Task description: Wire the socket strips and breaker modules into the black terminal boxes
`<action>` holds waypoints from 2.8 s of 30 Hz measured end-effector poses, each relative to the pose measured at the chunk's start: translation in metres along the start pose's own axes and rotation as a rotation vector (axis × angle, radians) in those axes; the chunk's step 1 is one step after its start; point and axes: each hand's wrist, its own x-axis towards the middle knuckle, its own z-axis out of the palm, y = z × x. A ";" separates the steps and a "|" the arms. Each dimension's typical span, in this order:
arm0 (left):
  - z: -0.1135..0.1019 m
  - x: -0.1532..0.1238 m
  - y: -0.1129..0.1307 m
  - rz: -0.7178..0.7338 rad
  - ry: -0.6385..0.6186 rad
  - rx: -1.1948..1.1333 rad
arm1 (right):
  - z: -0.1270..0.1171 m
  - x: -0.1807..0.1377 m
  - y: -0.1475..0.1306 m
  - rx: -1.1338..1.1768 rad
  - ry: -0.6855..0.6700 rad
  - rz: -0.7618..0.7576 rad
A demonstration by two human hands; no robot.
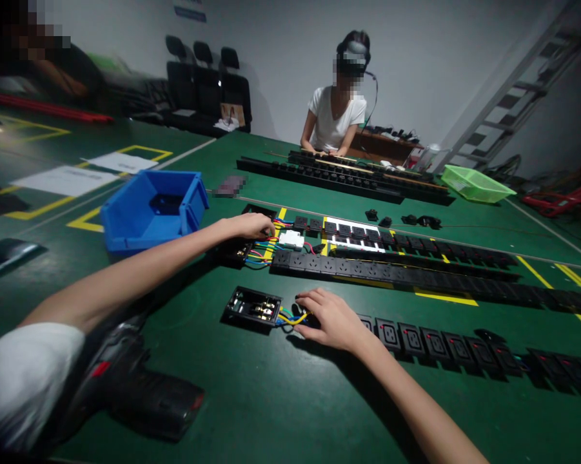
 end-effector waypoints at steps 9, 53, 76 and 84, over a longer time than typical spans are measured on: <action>-0.004 -0.001 0.009 0.004 0.029 -0.046 | -0.001 0.000 0.000 0.007 -0.001 -0.004; 0.004 -0.166 0.132 0.278 0.123 -0.587 | -0.003 -0.004 -0.030 0.152 0.158 -0.112; 0.000 -0.173 0.143 0.217 0.045 -0.847 | 0.014 0.044 -0.071 0.062 0.318 -0.308; 0.008 -0.171 0.135 0.174 0.105 -0.565 | -0.006 0.043 -0.053 0.248 0.382 -0.161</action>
